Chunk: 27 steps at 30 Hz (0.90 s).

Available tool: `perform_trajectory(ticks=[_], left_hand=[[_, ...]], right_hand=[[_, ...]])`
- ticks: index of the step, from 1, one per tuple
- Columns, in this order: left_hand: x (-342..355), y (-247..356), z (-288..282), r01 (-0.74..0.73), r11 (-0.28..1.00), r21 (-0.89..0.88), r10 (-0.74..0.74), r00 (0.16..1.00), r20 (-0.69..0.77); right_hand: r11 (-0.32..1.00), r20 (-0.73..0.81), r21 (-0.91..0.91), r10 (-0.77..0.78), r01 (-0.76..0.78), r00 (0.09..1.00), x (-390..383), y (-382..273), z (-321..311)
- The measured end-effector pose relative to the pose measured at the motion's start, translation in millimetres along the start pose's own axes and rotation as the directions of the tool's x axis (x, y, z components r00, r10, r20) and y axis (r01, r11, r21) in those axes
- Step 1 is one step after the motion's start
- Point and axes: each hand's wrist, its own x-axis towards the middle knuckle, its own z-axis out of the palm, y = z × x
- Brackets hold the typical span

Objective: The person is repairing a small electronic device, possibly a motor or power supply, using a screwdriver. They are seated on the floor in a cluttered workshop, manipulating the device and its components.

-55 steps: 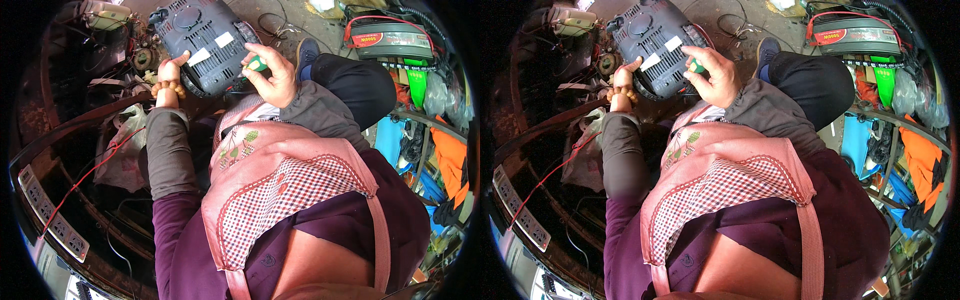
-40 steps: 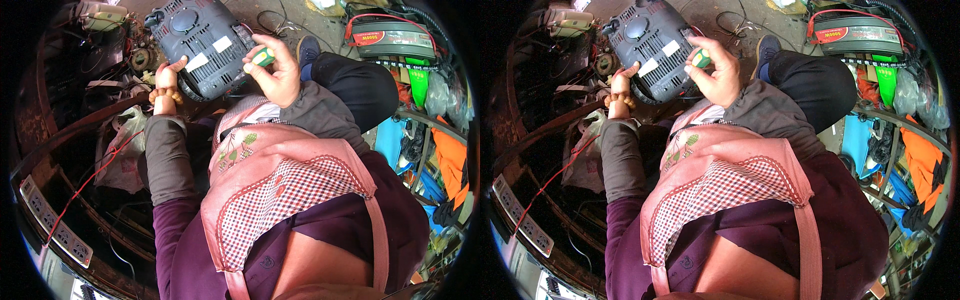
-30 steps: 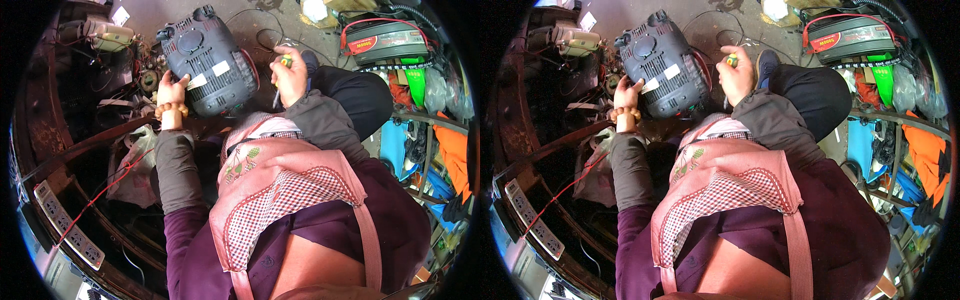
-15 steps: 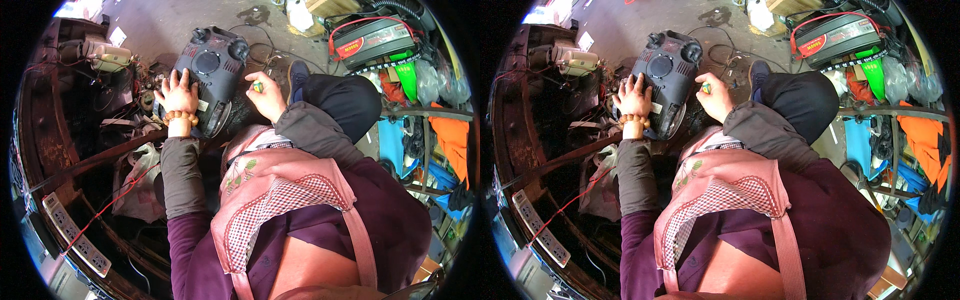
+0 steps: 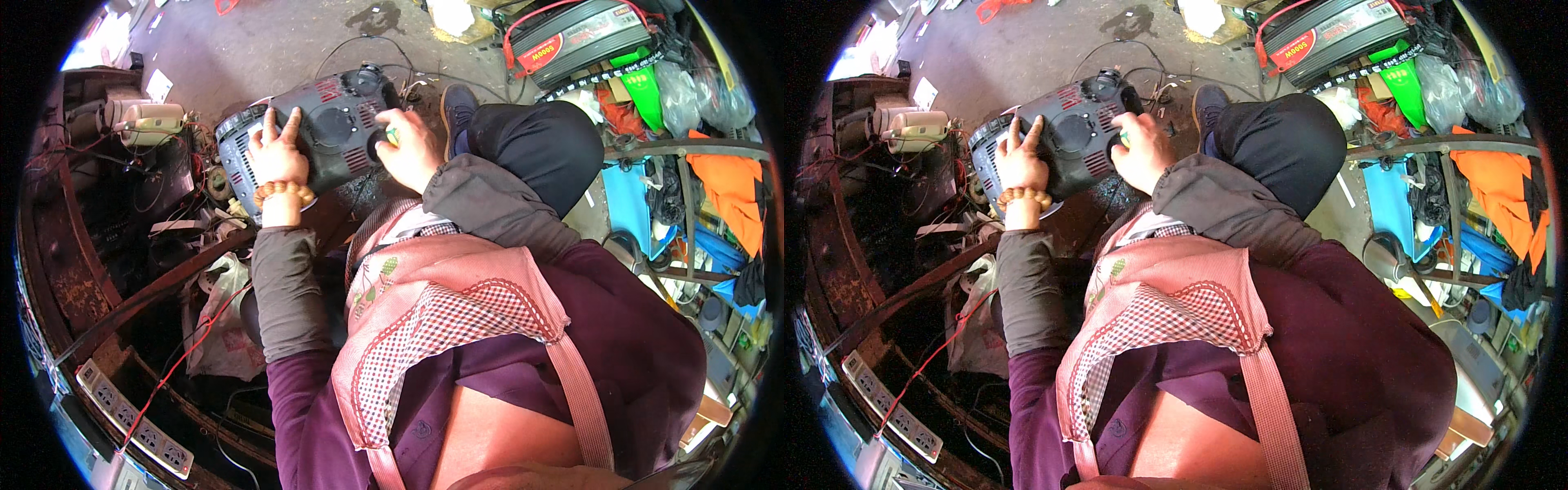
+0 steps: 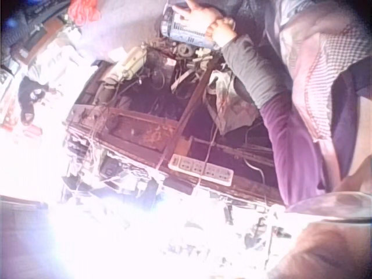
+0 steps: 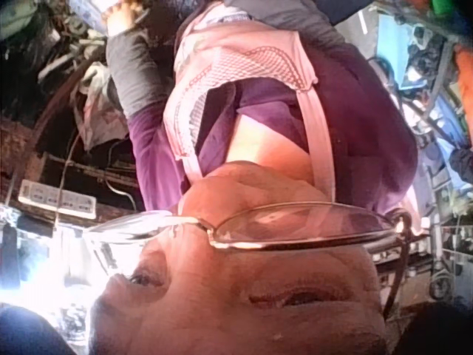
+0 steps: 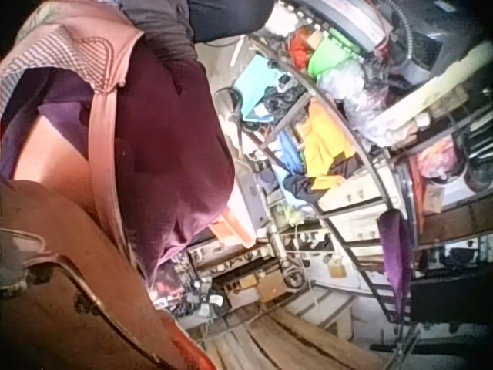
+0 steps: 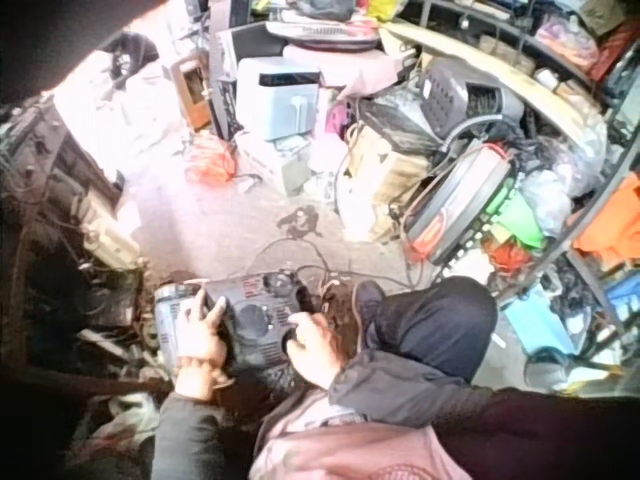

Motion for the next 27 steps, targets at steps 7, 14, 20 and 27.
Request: perform_trajectory(ticks=[7, 14, 20, 27], left_hand=[[10.2, -72.7, 33.0, 0.040, 0.958, -0.285, -0.071, 0.993, -0.099], [-1.8, -38.1, -12.4, 0.279, 0.949, -0.148, -0.257, 0.954, 0.151], [7.1, -31.7, -28.0, 0.294, 0.947, -0.128, -0.255, 0.933, 0.254], [-2.3, -37.4, -26.8, 0.160, 0.960, -0.227, -0.114, 0.972, 0.204]], right_hand=[[0.969, 0.235, 0.093, 0.203, -0.230, 0.950, 7.6, 43.2, 24.7], [0.992, 0.288, -0.125, 0.059, -0.023, 0.956, -2.8, 4.4, 18.8], [0.997, 0.387, -0.042, -0.048, 0.070, 0.921, -9.3, 12.4, 20.0], [0.930, -0.036, 0.227, -0.290, 0.291, 0.956, 7.2, -28.3, -15.7]])
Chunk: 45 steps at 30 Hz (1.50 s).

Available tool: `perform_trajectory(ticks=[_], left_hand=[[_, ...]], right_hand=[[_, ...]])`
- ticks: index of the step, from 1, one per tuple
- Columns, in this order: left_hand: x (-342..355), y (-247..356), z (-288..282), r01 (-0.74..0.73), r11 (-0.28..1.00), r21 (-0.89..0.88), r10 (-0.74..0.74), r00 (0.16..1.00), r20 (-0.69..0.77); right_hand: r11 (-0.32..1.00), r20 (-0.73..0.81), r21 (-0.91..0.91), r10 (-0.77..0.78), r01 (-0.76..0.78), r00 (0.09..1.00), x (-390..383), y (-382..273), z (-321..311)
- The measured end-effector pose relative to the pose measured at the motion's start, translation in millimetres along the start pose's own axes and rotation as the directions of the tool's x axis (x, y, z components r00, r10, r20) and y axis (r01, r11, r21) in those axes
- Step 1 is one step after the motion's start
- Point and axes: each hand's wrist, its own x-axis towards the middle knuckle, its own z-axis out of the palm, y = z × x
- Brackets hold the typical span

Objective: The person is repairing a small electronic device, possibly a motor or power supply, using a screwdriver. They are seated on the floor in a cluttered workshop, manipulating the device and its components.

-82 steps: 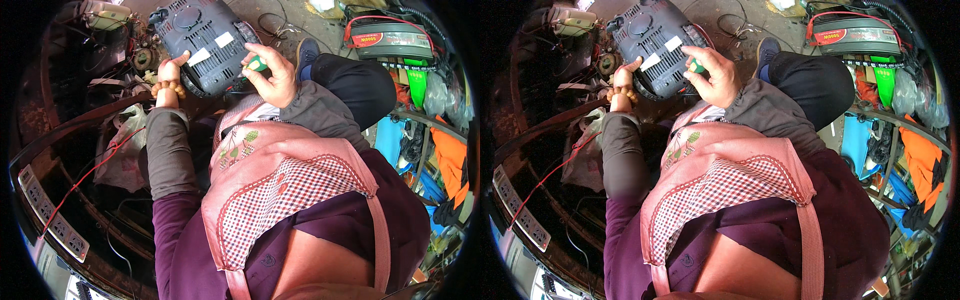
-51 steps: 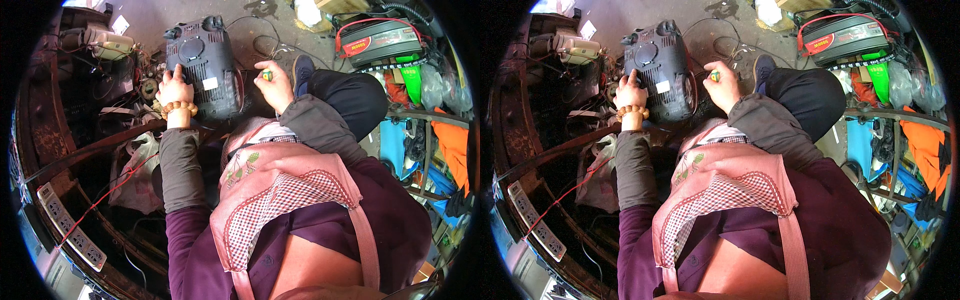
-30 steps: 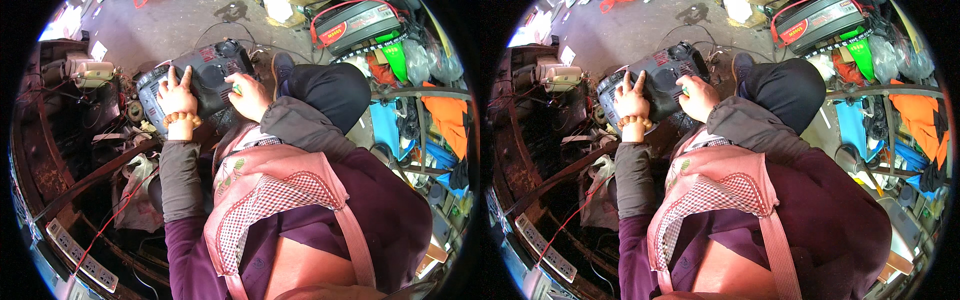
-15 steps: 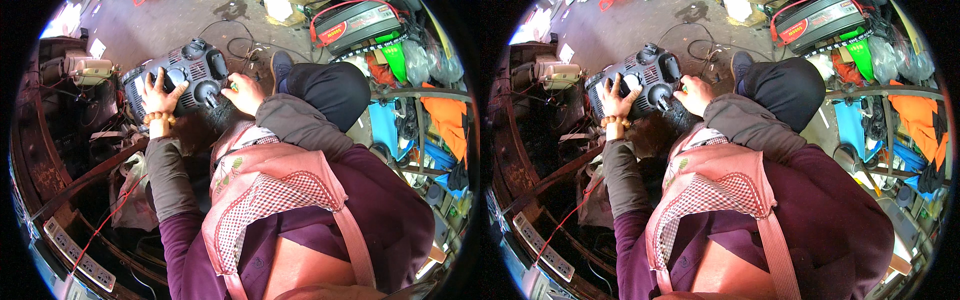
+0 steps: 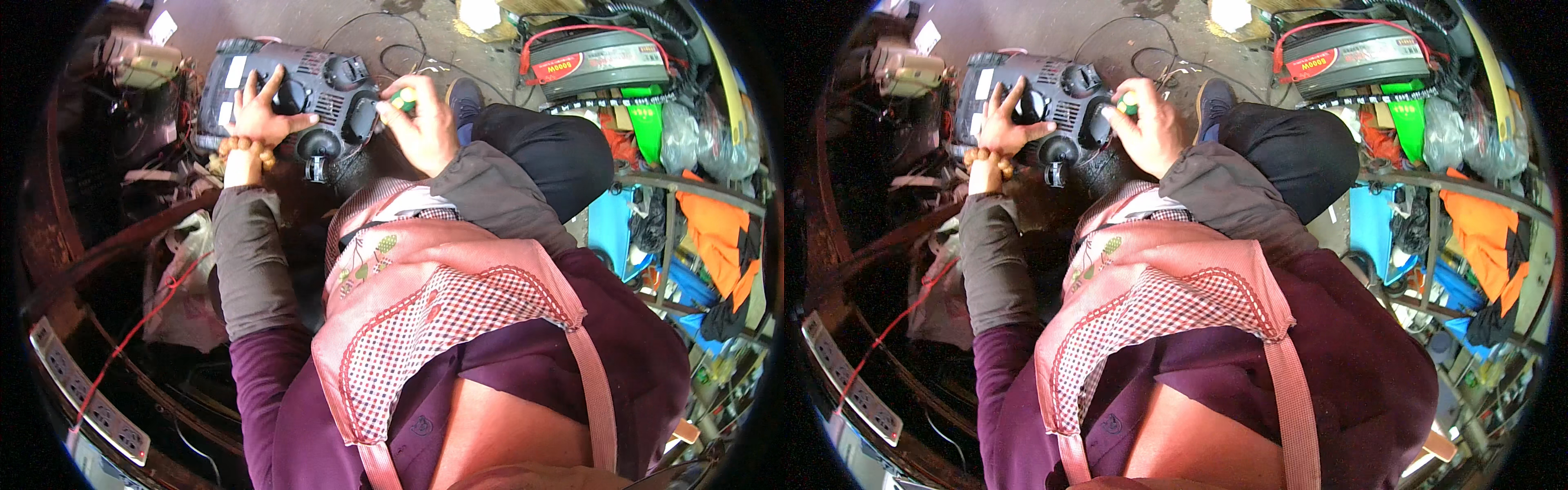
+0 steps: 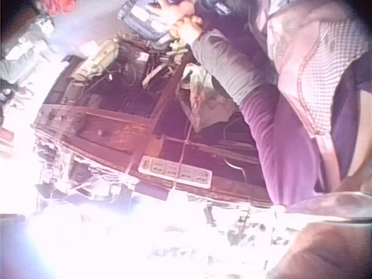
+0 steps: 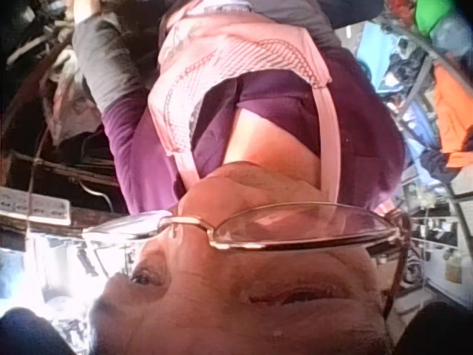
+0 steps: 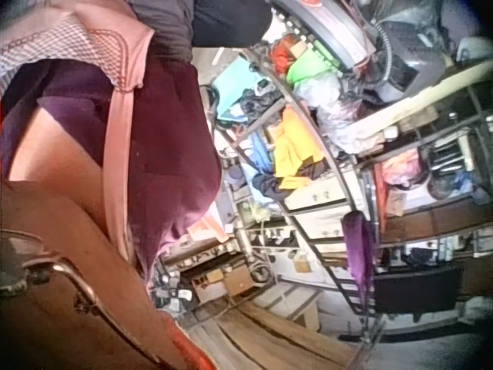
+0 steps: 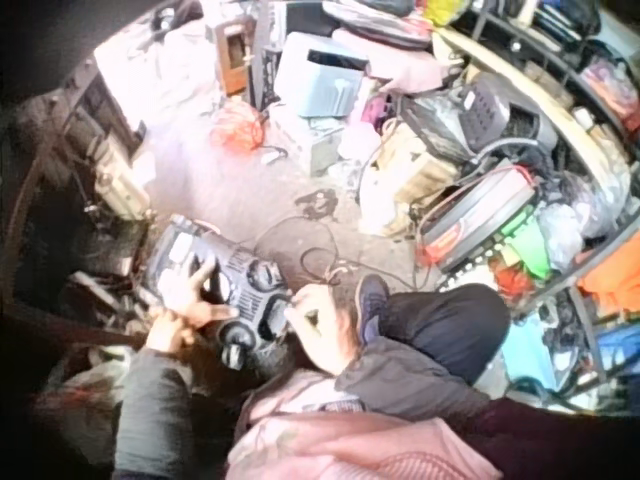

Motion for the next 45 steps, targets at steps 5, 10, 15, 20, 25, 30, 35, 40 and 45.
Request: perform_trajectory(ticks=[5, 10, 15, 20, 25, 30, 35, 40, 45], left_hand=[[5.4, -6.2, 15.9, -0.015, 0.997, -0.081, 0.015, 1.000, 0.011], [2.4, 4.3, 10.3, -0.001, 1.000, 0.031, 0.000, 1.000, 0.029], [2.0, 4.1, 12.1, -0.015, 0.999, 0.046, 0.014, 1.000, 0.013], [3.0, -2.3, 17.1, -0.035, 0.999, 0.039, 0.035, 0.999, -0.001], [3.8, -3.9, 17.4, -0.035, 0.999, -0.001, 0.035, 0.999, -0.004], [5.5, -10.4, 24.4, -0.062, 0.998, 0.008, 0.063, 0.997, -0.037], [4.3, -0.4, 13.3, -0.049, 0.997, 0.054, 0.050, 0.998, -0.022], [3.0, 9.6, 19.4, 0.021, 0.998, 0.065, -0.021, 1.000, -0.013], [6.2, -11.6, 31.9, -0.035, 0.999, 0.003, 0.035, 0.999, -0.037]], right_hand=[[0.996, -0.087, 0.033, -0.078, 0.081, 0.993, 2.2, 0.8, -8.5], [0.993, -0.069, 0.029, -0.111, 0.114, 0.991, 3.2, 14.0, -7.8], [0.986, -0.036, -0.058, -0.157, 0.154, 0.987, 2.8, 11.6, -4.7], [0.948, 0.137, -0.170, -0.248, 0.270, 0.959, 6.4, -8.7, -10.2], [0.934, 0.251, -0.207, -0.236, 0.290, 0.939, 14.3, -18.5, -9.6], [0.889, 0.485, -0.172, -0.298, 0.424, 0.822, 37.0, -32.3, -11.8], [0.823, 0.550, -0.272, -0.292, 0.499, 0.782, 44.9, -32.0, -8.8], [0.806, 0.501, -0.383, -0.229, 0.451, 0.834, 44.3, -38.4, -8.6], [0.777, 0.594, -0.198, -0.391, 0.598, 0.704, 56.6, -26.7, -5.0]])
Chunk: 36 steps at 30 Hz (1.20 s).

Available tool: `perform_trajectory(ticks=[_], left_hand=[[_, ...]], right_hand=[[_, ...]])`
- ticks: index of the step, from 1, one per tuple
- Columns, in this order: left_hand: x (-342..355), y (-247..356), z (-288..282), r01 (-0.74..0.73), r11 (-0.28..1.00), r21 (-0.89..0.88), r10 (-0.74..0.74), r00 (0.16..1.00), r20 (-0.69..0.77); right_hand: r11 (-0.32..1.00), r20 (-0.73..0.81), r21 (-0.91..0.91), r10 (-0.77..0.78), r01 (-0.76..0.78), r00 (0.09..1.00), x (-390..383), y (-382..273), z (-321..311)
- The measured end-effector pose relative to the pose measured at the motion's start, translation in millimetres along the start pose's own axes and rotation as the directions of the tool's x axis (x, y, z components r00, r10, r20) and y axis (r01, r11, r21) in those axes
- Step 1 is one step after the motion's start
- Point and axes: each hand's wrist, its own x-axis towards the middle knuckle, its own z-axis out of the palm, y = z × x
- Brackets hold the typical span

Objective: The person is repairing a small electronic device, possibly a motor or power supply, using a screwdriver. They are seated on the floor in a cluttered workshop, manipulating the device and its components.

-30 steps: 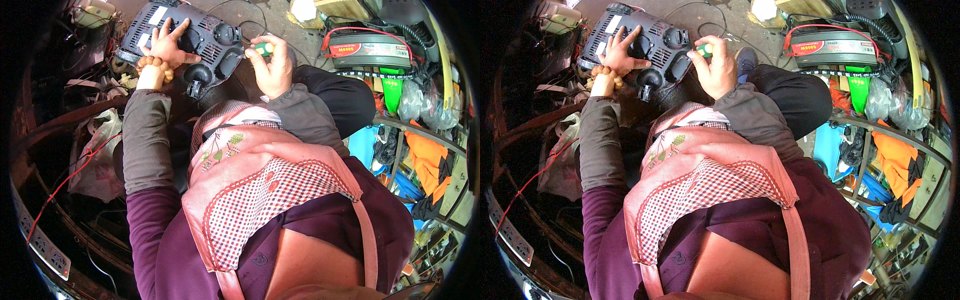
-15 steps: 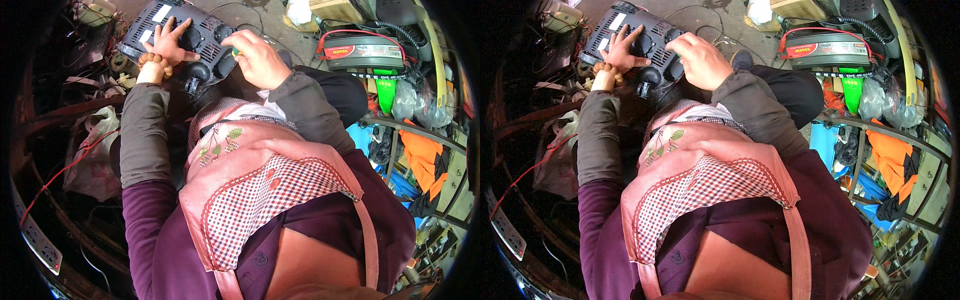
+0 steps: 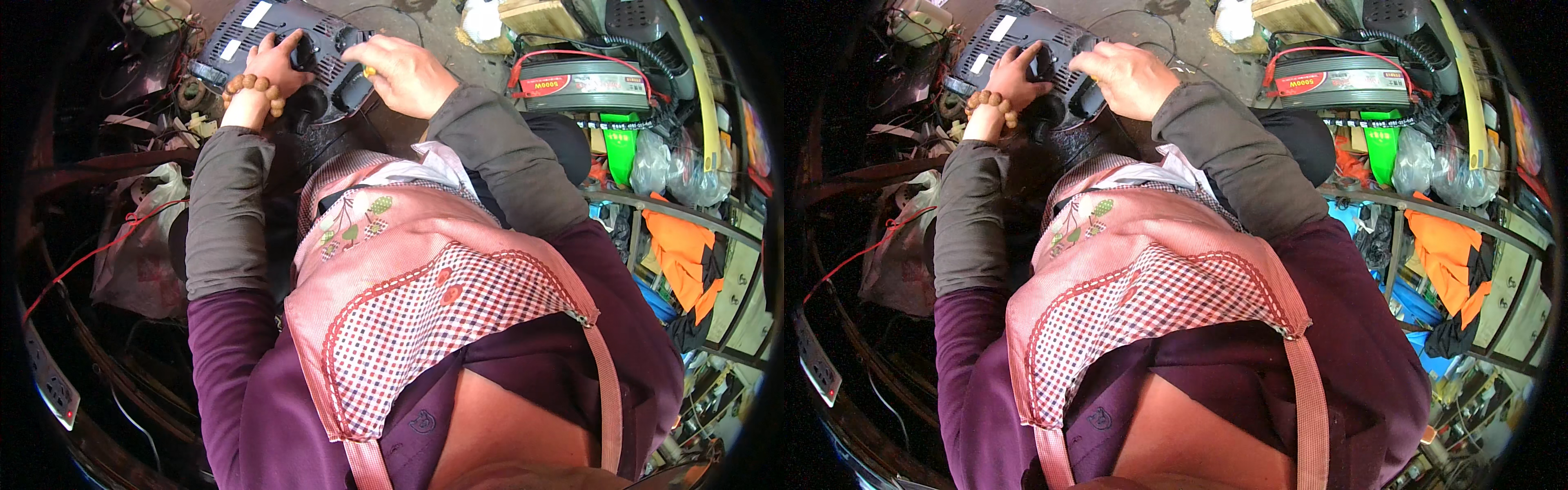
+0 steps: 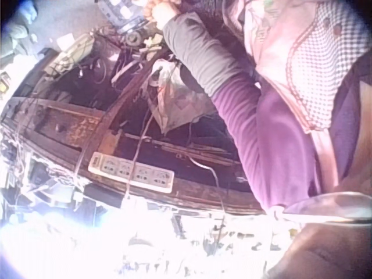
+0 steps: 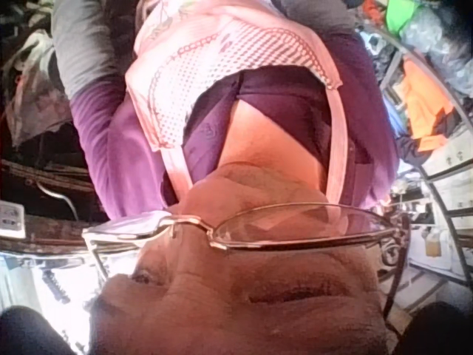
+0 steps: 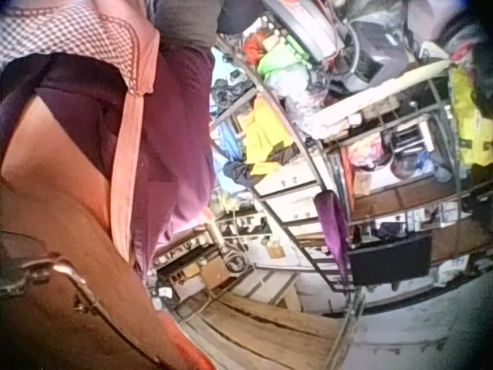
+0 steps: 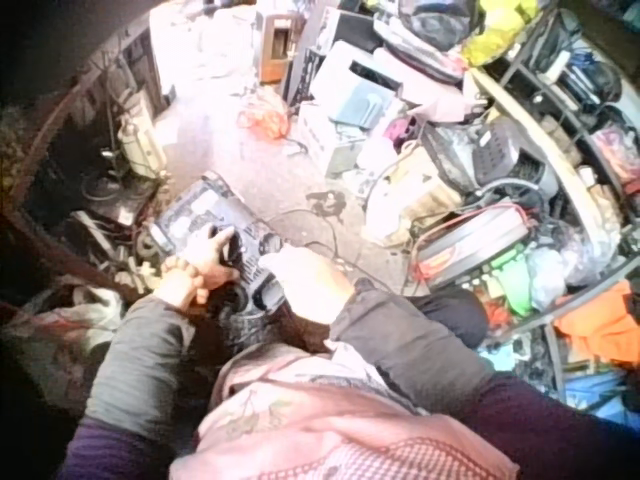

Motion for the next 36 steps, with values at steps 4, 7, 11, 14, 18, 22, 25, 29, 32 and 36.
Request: perform_trajectory(ticks=[4, 7, 11, 14, 18, 22, 25, 29, 32, 36], left_hand=[[-8.4, -3.7, -3.0, 0.003, 0.998, -0.057, -0.006, 0.999, -0.050], [-8.3, -6.9, -8.0, -0.036, 0.999, -0.020, 0.035, 0.998, -0.051], [-10.7, -7.5, -12.3, -0.054, 0.998, -0.024, 0.052, 0.997, -0.060], [-7.4, -16.7, -8.3, -0.065, 0.998, -0.016, 0.063, 0.996, -0.063], [-3.3, -25.8, -3.2, -0.060, 0.996, -0.060, 0.056, 0.996, -0.063], [-7.8, -32.5, -3.4, -0.037, 0.996, -0.080, 0.032, 0.997, -0.065], [-16.5, -21.9, -17.3, -0.012, 0.999, -0.040, 0.009, 0.998, -0.062], [-16.5, -22.2, -20.1, 0.009, 0.999, -0.054, -0.011, 0.999, -0.046], [-10.6, -34.1, -11.9, -0.031, 0.996, -0.079, 0.026, 0.998, -0.056], [-6.1, -62.3, -0.8, -0.050, 0.982, -0.180, 0.041, 0.998, -0.054]], right_hand=[[0.988, 0.008, 0.147, -0.045, 0.043, 0.999, 2.5, 1.6, -0.5], [0.988, -0.097, 0.126, 0.104, -0.092, 0.990, -0.1, -3.7, 5.7], [0.976, -0.112, -0.066, 0.201, -0.209, 0.973, -1.8, -7.3, 8.2], [0.995, -0.195, 0.083, -0.031, 0.047, 0.980, 9.4, -8.1, 10.3], [0.950, -0.026, 0.269, 0.174, -0.160, 0.984, 10.6, -0.8, 15.8], [0.961, -0.184, 0.242, 0.177, -0.130, 0.967, 12.5, -2.5, 15.8], [0.942, -0.252, 0.268, 0.272, -0.203, 0.929, 11.9, 0.1, 21.4], [0.630, -0.352, 0.771, 0.537, -0.087, 0.766, 14.1, 16.9, 29.3], [0.296, -0.176, 0.943, 0.832, -0.153, 0.526, 8.5, 20.5, 35.4], [0.035, 0.132, 0.891, 0.934, -0.452, 0.333, -7.4, 13.0, 85.7]])
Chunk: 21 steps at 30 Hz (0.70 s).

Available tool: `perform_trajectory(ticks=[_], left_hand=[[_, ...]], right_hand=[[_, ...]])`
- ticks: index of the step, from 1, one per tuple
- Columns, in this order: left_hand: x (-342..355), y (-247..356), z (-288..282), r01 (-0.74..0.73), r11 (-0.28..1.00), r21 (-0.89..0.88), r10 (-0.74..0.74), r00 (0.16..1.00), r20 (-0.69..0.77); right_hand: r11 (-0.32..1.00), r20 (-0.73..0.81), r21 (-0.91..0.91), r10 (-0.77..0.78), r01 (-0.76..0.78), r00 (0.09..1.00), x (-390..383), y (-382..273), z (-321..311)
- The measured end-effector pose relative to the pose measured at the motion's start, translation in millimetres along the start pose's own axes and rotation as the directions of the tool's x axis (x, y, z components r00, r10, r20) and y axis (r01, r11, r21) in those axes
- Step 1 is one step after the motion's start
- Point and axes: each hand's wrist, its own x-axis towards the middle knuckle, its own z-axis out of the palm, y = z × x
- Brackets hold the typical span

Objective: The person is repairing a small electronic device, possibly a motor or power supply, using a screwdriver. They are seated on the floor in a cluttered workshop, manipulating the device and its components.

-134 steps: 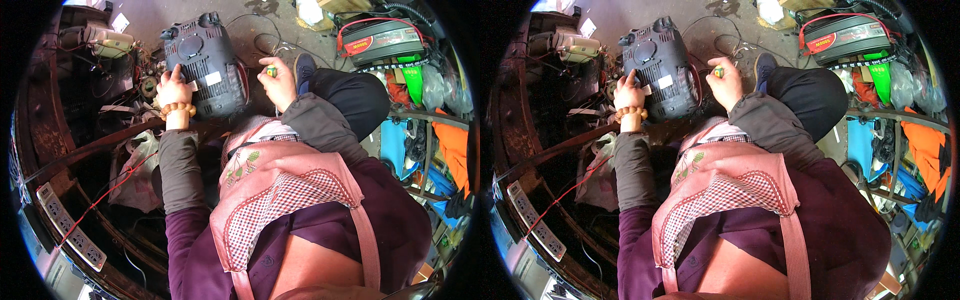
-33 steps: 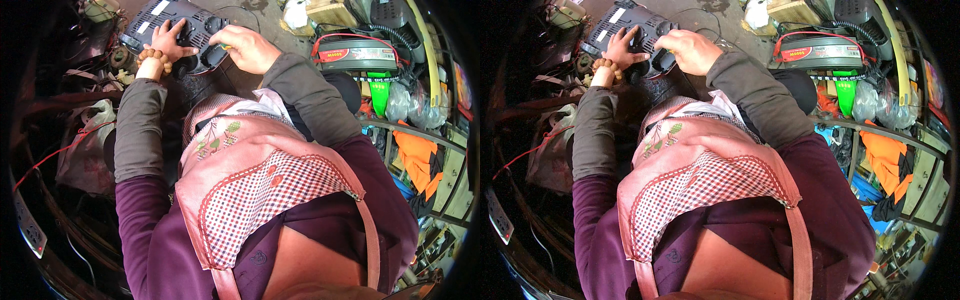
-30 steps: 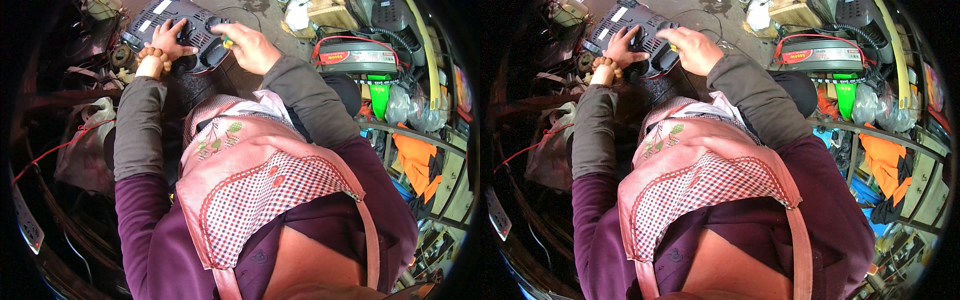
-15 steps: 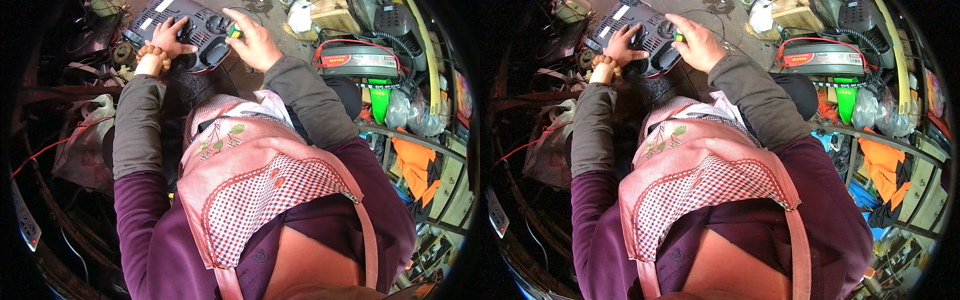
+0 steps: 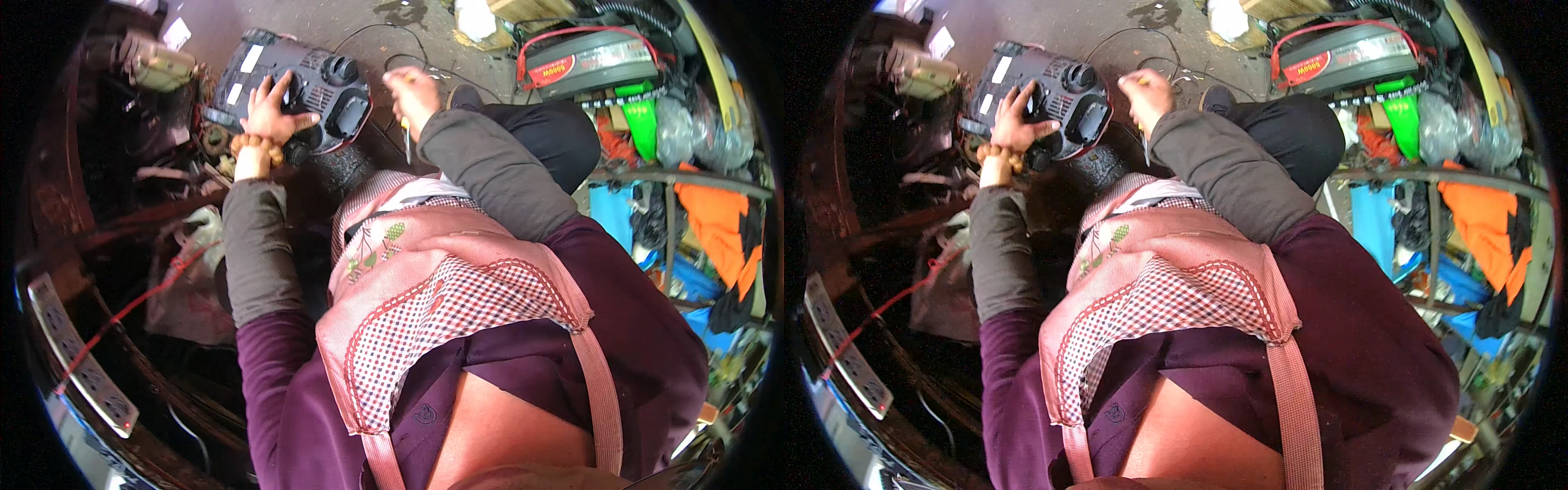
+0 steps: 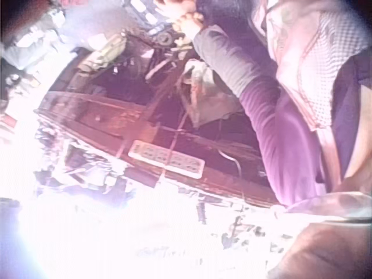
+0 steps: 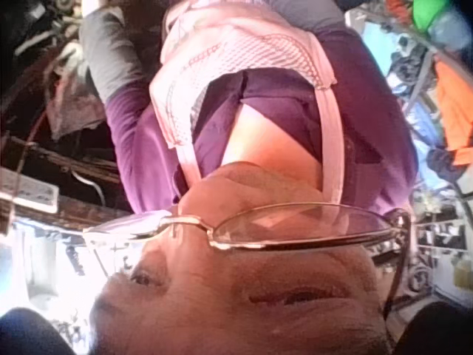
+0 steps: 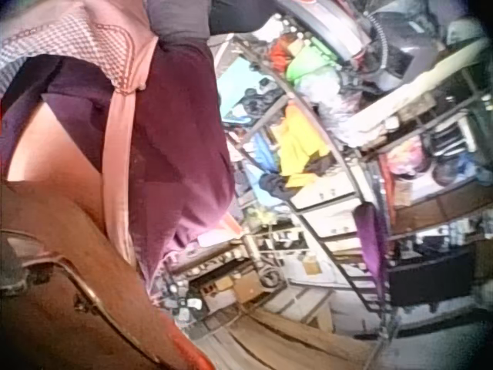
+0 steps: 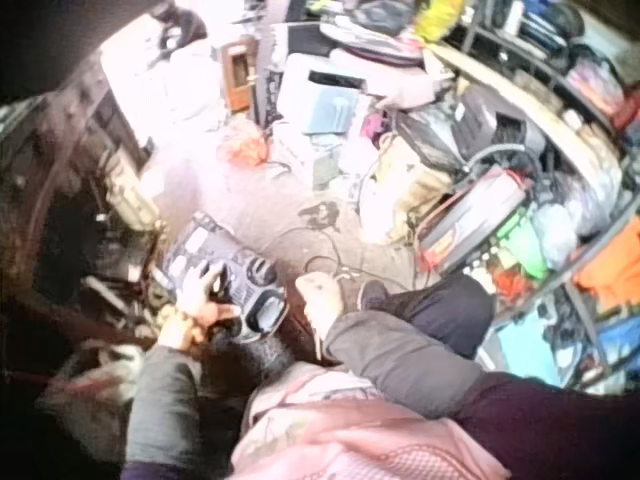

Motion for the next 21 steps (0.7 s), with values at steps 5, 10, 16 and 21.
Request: perform_trajectory(ticks=[5, 10, 16, 21], left_hand=[[-12.6, 14.3, -17.8, -0.033, 0.998, -0.046, 0.035, 0.999, 0.028], [-28.5, 45.2, -18.6, 0.048, 0.997, 0.053, -0.051, 0.998, 0.047], [-35.9, 73.4, -9.7, 0.271, 0.935, 0.231, -0.287, 0.957, 0.037], [-36.7, 71.2, -6.5, 0.330, 0.920, 0.212, -0.341, 0.940, 0.019]], right_hand=[[0.992, 0.228, -0.119, 0.067, -0.040, 0.971, -7.7, 30.9, 16.4], [0.999, 0.251, -0.045, 0.041, -0.030, 0.967, -5.2, 32.4, 22.8], [0.998, 0.303, -0.048, 0.041, -0.028, 0.952, -10.7, 40.7, 22.8], [0.995, 0.358, -0.064, 0.089, -0.071, 0.930, -4.3, 54.5, 17.0]])
